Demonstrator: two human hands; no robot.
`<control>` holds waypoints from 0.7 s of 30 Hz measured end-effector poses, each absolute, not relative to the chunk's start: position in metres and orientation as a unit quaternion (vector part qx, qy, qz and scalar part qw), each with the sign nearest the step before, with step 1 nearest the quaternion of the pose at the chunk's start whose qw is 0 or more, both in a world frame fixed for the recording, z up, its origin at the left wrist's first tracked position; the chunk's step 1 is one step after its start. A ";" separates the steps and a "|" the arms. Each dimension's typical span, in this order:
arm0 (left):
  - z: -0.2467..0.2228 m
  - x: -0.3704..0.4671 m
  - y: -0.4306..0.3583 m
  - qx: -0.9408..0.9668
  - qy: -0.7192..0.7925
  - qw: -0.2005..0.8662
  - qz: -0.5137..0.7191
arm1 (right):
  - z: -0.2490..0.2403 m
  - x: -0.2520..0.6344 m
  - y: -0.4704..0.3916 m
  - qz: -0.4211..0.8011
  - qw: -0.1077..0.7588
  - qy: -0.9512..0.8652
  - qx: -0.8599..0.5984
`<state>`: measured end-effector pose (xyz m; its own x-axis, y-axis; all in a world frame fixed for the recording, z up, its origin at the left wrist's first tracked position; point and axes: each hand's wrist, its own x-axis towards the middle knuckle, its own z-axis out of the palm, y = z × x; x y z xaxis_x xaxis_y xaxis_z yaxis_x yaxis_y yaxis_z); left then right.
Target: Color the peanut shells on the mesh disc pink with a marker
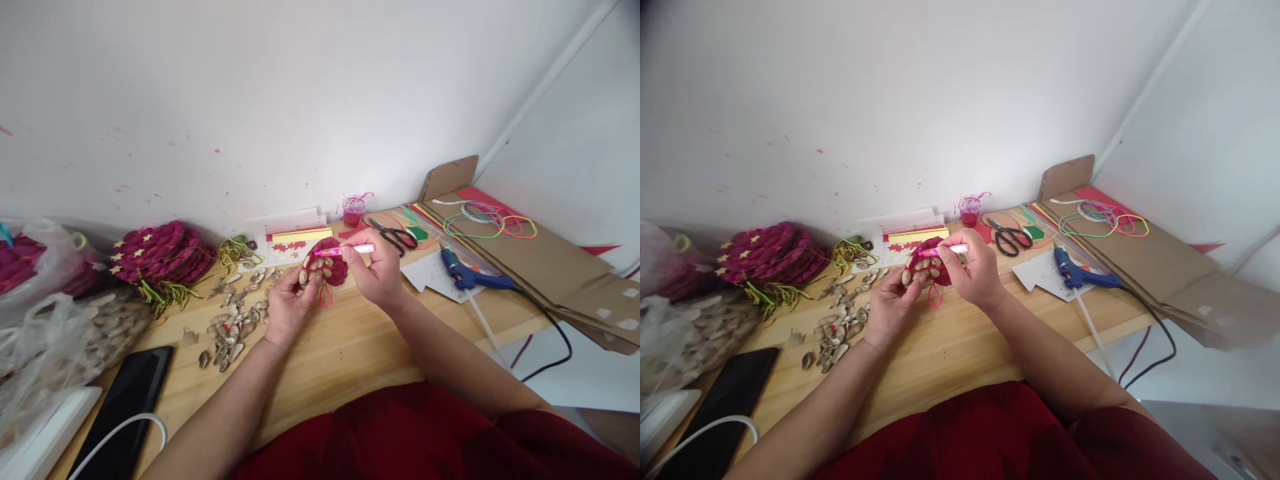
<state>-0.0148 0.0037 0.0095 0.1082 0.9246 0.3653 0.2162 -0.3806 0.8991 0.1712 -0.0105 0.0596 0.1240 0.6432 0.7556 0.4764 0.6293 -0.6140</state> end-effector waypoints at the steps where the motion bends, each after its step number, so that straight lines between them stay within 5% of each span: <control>1: 0.009 -0.015 0.004 0.657 0.436 0.344 0.510 | 0.060 0.171 -0.011 0.068 0.620 -0.656 -0.425; 21: 0.013 -0.016 0.004 0.704 0.407 0.241 0.529 | 0.071 0.161 -0.026 0.003 0.577 -0.723 -0.379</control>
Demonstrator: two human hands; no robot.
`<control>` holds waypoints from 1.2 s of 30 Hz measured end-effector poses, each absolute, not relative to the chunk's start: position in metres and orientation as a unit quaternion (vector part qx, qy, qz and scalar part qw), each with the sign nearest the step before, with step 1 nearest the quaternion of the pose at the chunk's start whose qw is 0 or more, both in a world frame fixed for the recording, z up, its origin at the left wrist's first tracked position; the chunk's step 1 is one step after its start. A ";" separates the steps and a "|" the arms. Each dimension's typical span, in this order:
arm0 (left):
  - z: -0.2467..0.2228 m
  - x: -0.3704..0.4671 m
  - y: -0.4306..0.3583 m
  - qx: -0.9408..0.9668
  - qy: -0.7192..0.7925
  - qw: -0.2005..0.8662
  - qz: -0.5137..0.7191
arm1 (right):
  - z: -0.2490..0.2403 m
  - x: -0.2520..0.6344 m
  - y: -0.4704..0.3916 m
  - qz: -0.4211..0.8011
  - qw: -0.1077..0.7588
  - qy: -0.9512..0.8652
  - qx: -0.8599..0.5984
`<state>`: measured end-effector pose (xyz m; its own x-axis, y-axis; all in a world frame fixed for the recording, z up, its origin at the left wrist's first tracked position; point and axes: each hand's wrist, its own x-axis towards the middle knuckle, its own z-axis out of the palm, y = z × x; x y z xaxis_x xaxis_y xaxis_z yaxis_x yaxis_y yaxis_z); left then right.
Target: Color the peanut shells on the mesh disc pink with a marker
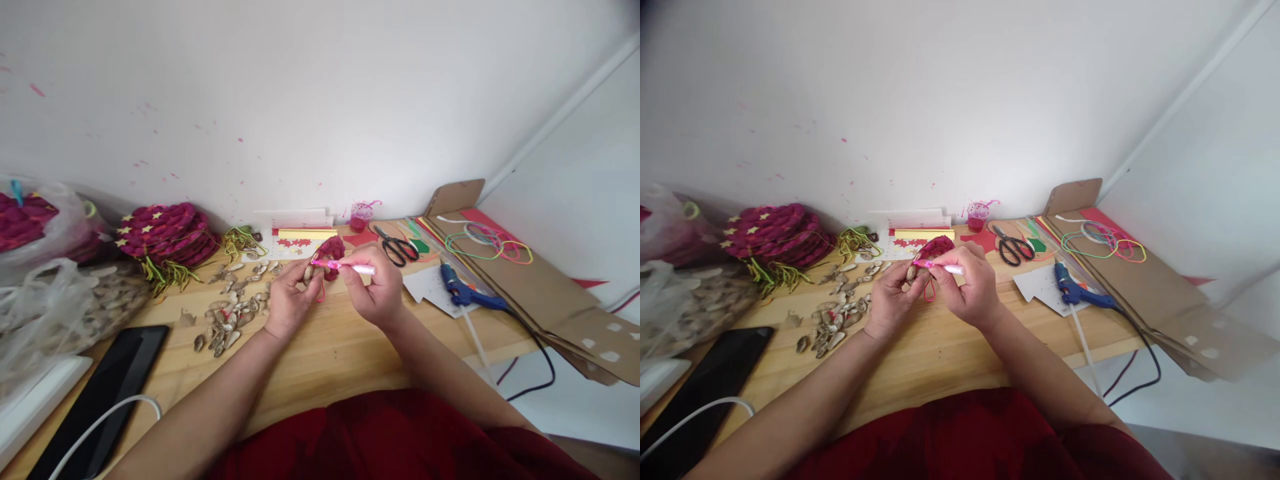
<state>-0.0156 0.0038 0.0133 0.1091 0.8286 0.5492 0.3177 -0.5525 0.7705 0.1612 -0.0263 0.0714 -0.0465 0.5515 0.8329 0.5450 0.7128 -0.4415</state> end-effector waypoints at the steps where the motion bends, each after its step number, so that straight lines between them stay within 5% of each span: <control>1: 0.013 -0.016 0.004 0.705 0.406 0.241 0.529 | 0.072 0.161 -0.026 -0.006 0.575 -0.724 -0.380; 36: 0.022 -0.015 0.002 0.673 0.392 0.274 0.564 | 0.089 0.151 -0.030 -0.068 0.503 -0.774 -0.377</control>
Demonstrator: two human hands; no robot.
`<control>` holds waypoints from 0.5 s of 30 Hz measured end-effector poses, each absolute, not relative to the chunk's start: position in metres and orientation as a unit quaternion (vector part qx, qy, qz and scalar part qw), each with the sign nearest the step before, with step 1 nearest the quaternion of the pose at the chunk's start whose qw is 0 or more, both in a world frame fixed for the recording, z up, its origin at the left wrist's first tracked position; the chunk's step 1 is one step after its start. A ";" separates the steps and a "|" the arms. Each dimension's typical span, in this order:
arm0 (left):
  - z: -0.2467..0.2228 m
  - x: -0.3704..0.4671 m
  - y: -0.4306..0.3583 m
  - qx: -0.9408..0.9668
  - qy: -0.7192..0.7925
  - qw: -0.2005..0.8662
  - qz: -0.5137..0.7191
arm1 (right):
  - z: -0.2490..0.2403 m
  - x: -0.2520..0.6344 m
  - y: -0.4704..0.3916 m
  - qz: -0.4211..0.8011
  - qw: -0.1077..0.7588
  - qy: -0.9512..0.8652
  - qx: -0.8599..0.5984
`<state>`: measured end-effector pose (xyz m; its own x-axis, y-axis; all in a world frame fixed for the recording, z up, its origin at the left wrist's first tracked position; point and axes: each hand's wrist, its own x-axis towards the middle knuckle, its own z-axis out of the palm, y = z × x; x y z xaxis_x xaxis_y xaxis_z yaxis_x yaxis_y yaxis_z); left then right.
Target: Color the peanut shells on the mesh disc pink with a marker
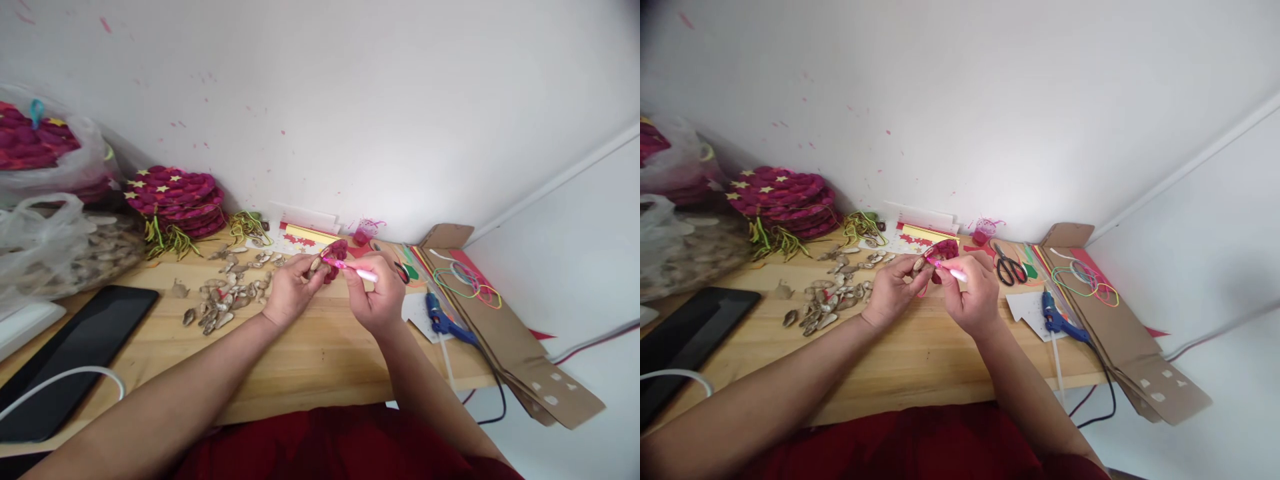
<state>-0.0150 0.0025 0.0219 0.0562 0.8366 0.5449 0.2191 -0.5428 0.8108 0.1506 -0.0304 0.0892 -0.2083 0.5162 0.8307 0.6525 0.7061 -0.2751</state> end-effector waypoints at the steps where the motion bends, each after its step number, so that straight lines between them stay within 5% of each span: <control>1: 0.022 -0.015 0.002 0.672 0.394 0.276 0.563 | 0.090 0.150 -0.030 -0.067 0.506 -0.774 -0.375; 15: 0.018 -0.015 0.006 0.654 0.399 0.287 0.575 | 0.103 0.149 -0.023 -0.092 0.501 -0.774 -0.376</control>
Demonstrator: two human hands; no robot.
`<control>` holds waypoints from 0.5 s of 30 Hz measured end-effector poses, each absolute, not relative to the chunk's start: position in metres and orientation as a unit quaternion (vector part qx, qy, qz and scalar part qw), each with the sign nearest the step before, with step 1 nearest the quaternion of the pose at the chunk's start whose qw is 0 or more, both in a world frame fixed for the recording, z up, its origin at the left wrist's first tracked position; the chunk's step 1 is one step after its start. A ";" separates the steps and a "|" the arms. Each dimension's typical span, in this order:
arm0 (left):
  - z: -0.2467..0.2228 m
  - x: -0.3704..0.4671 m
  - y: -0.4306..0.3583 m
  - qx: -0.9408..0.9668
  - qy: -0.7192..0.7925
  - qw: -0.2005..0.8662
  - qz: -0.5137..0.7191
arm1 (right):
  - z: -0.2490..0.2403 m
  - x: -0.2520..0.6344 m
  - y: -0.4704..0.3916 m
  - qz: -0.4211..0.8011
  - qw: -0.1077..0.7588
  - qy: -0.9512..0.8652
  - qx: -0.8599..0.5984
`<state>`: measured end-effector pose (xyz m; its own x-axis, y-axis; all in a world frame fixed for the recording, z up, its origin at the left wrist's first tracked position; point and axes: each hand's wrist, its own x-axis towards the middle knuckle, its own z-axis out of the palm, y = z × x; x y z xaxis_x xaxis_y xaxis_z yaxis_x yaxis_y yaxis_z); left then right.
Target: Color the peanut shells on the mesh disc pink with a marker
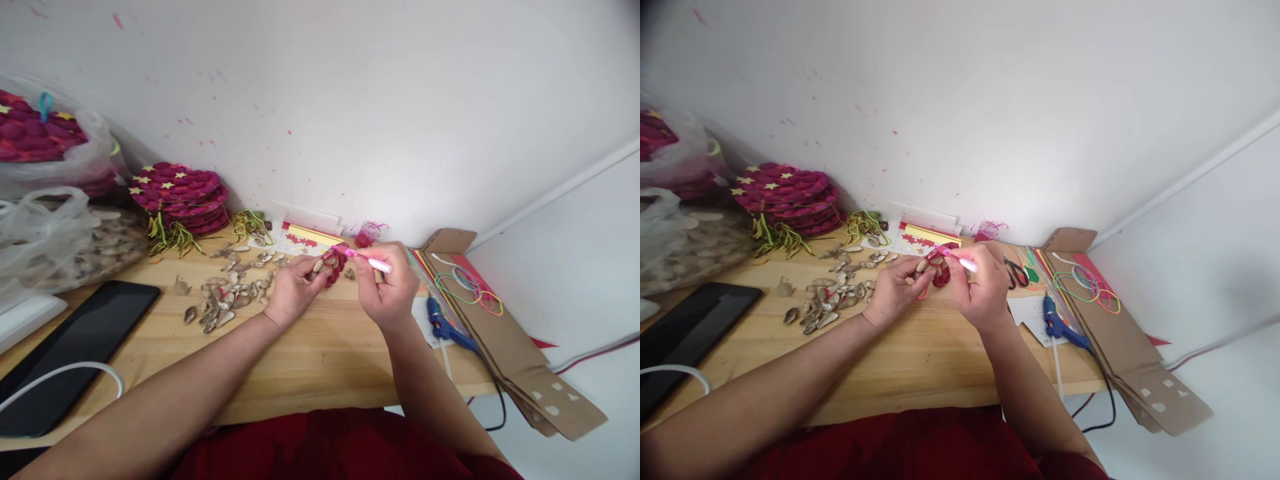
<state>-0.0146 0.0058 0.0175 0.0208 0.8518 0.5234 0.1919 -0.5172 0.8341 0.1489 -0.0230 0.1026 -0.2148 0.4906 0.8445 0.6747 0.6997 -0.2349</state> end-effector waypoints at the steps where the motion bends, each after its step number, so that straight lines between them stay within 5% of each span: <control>1: 0.017 -0.015 0.006 0.654 0.399 0.287 0.575 | 0.103 0.149 -0.023 -0.081 0.493 -0.781 -0.374; 15: 0.018 -0.015 0.005 0.648 0.400 0.301 0.574 | 0.100 0.149 -0.023 -0.058 0.470 -0.800 -0.369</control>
<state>-0.0146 0.0054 0.0182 0.0207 0.8638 0.5035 0.1718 -0.4992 0.8493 0.1494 -0.0230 0.1004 -0.2869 0.5350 0.7946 0.6448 0.7213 -0.2528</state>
